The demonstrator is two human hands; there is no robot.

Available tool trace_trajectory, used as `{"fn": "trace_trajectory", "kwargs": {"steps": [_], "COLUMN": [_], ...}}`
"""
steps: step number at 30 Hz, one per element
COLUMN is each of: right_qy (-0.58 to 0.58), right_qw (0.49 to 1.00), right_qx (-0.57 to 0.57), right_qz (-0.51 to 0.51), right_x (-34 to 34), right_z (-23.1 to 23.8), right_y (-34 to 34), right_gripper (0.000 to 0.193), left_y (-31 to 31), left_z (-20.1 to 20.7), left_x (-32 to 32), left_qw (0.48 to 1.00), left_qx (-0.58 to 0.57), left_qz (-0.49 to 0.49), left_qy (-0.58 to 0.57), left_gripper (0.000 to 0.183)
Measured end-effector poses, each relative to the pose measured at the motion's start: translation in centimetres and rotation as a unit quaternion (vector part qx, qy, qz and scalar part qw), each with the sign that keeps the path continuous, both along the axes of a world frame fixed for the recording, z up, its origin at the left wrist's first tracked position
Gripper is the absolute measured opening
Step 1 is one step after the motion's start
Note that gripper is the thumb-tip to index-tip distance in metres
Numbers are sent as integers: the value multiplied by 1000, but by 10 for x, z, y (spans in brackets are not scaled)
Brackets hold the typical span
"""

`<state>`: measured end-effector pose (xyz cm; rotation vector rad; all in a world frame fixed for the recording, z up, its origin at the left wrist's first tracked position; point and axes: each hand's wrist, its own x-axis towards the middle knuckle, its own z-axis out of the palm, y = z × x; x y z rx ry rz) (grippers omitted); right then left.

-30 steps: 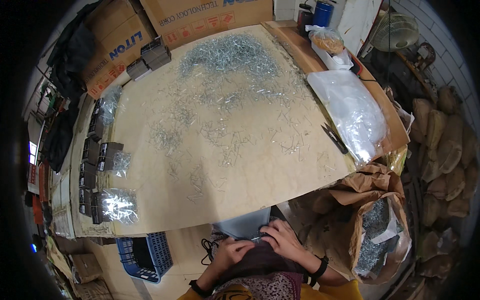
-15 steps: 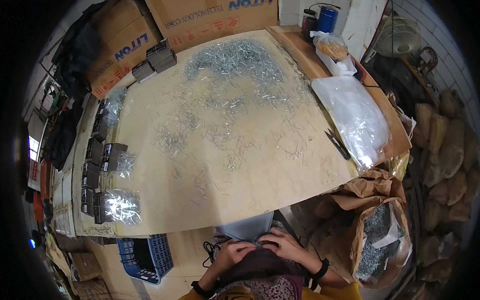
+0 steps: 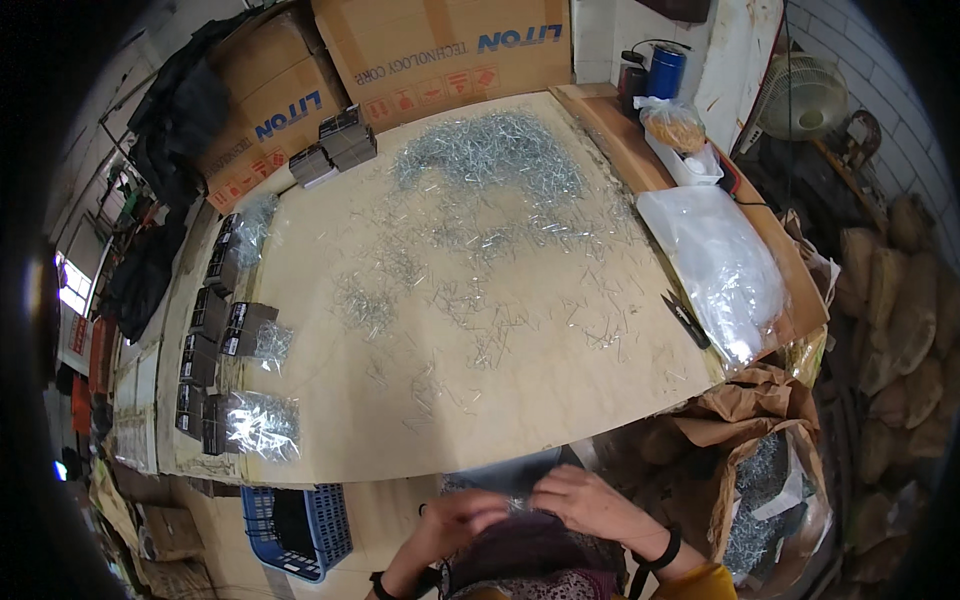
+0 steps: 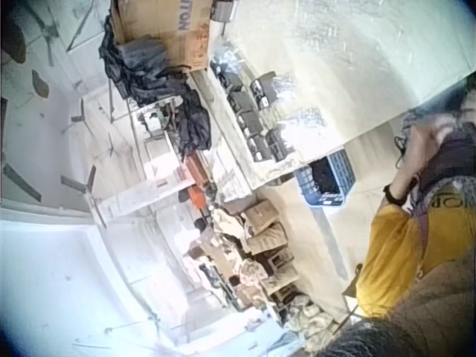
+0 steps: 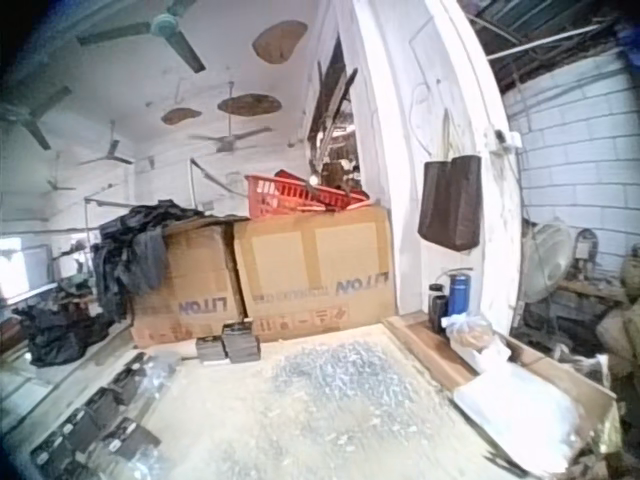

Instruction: Sorting small metal pins on a table and packaging them into small plastic bags.

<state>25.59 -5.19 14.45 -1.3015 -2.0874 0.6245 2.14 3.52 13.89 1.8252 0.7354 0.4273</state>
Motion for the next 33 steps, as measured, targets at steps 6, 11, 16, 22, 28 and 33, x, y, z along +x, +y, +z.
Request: {"fn": "trace_trajectory", "kwargs": {"steps": [6, 11, 16, 22, 28, 33], "right_qy": [-18, 190, 246, 153, 102, 320], "right_qw": [991, 966, 950, 972, 970, 937], "right_qx": [132, 43, -34, 71, 96, 9], "right_qz": [-22, -170, -188, -164, -197, -144], "right_x": [12, -1, 3, 10, 3, 13], "right_z": [49, 42, 18, 13, 37, 34], "right_y": [55, 79, 90, 95, 100, 96], "right_gripper": [24, 30, 32, 29, 19, 9], "left_y": [62, 82, 81, 80, 79, 76], "left_z": [37, 14, 24, 3, 8, 26], "left_x": [23, 32, 43, 42, 50, 36], "left_qw": [998, 990, 993, 989, 978, 982], "left_qx": [38, 38, 48, 72, 115, 27], "left_qz": [58, 63, 103, 107, 116, 141], "left_qy": [-16, -123, -9, -78, -128, -125], "left_gripper": [29, 43, 38, 29, 23, 34]}}
